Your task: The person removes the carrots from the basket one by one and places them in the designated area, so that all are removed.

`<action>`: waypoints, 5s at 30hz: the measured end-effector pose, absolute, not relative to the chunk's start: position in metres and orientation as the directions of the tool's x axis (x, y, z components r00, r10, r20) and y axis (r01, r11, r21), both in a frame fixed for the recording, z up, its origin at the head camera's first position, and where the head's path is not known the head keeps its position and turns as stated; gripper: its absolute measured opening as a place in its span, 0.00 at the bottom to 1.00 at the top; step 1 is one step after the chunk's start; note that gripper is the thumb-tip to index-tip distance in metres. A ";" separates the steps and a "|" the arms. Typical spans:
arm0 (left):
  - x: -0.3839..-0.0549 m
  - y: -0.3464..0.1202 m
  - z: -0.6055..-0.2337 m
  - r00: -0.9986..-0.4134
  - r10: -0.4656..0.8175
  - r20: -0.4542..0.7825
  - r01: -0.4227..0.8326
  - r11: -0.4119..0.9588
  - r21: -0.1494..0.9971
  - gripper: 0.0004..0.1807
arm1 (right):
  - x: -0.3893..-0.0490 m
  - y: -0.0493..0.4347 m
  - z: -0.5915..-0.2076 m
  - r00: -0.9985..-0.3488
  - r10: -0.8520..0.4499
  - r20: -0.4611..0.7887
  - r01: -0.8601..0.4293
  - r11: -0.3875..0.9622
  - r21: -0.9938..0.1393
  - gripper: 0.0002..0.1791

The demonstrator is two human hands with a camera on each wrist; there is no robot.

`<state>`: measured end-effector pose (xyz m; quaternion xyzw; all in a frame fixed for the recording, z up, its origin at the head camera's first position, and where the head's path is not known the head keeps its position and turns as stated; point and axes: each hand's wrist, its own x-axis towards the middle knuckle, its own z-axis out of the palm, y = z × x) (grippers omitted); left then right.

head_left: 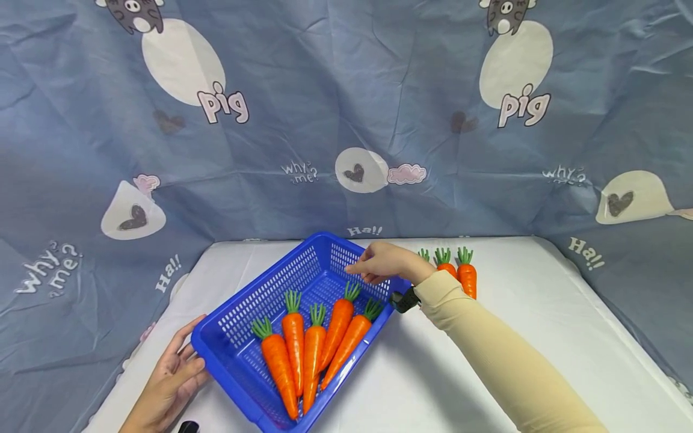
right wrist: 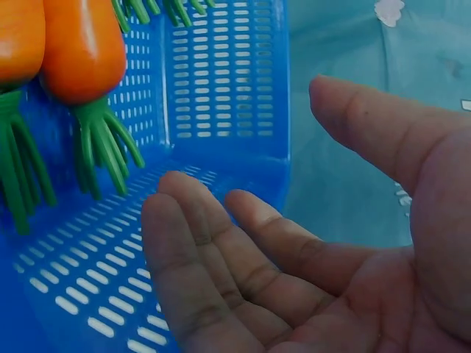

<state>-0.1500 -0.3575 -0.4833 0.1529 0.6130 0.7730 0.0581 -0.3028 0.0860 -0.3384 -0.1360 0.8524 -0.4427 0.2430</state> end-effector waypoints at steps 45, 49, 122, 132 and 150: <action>-0.149 -0.355 -0.479 -0.966 0.222 0.136 0.089 -0.209 0.974 0.38 | -0.305 0.036 -0.366 -0.802 -0.407 -0.438 0.062 0.672 -0.738 0.24; -0.149 -0.355 -0.480 -0.965 0.223 0.139 0.091 -0.212 0.973 0.38 | -0.304 0.032 -0.368 -0.796 -0.429 -0.427 0.050 0.656 -0.753 0.27; -0.150 -0.357 -0.482 -0.958 0.247 0.146 0.084 -0.246 0.966 0.38 | -0.311 0.028 -0.377 -0.648 -0.416 -0.638 0.164 0.742 -0.650 0.58; -0.149 -0.358 -0.482 -0.951 0.261 0.164 0.095 -0.256 0.962 0.38 | -0.314 0.032 -0.375 -0.710 -0.435 -0.554 0.158 0.669 -0.726 0.22; -0.149 -0.356 -0.481 -0.958 0.246 0.149 0.088 -0.242 0.966 0.38 | -0.312 0.042 -0.366 -0.749 -0.486 -0.450 0.057 0.630 -0.775 0.15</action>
